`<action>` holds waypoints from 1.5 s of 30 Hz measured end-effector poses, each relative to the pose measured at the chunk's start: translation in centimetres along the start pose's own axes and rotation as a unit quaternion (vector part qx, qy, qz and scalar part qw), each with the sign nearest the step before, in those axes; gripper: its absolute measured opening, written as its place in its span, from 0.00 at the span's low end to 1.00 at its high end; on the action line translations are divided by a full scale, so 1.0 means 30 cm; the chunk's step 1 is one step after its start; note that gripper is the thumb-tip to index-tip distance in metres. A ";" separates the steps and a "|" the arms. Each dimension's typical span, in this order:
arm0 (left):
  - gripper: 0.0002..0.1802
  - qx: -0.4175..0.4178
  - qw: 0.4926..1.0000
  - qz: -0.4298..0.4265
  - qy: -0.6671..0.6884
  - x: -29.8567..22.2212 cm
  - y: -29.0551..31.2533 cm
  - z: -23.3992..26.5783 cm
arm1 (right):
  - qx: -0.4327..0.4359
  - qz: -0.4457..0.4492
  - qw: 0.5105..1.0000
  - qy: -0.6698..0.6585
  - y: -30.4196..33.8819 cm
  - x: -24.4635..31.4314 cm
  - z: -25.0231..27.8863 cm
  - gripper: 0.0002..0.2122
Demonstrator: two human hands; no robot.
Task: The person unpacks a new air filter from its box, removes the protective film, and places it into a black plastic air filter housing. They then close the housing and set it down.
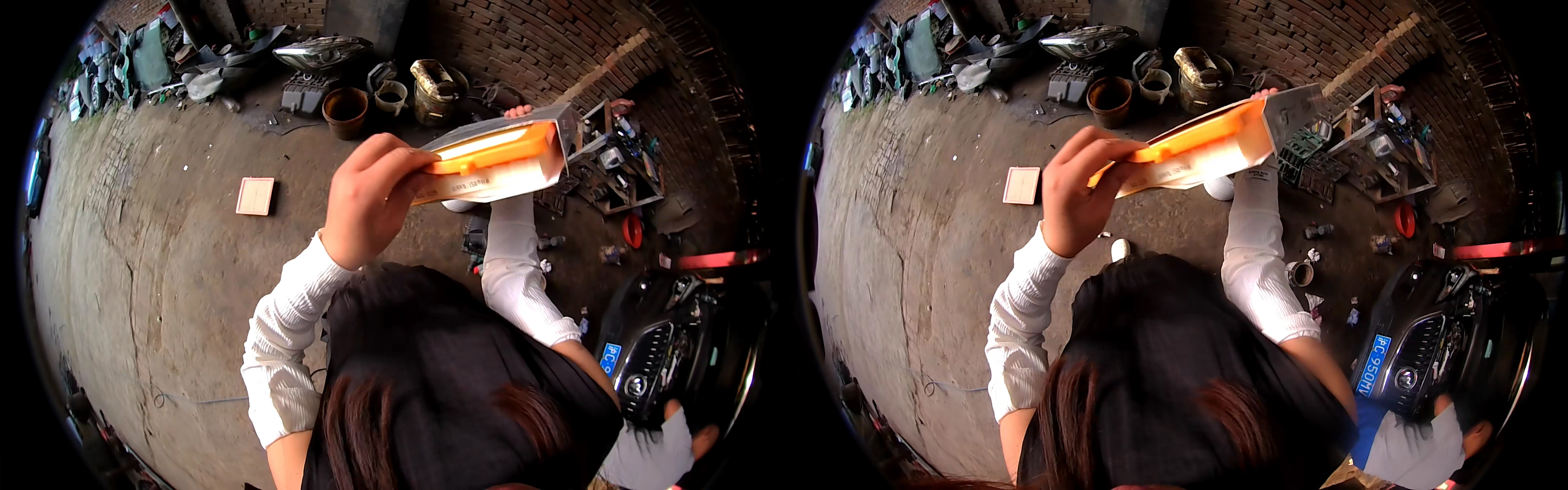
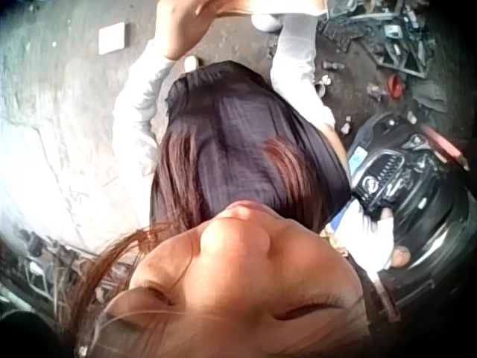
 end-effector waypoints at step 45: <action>0.11 -0.090 0.905 0.390 0.147 0.693 0.013 -0.943 | -0.289 -0.069 0.547 0.782 0.343 -0.155 0.101 0.31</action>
Point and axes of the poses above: each hand's wrist, its own y-axis away from the middle knuckle, its own z-axis out of the back of the hand, x = y × z, the point moved 9 cm from there along -y, towards the middle knuckle, and after that the axes turned 9 degrees about -y, right-handed, at the moved point
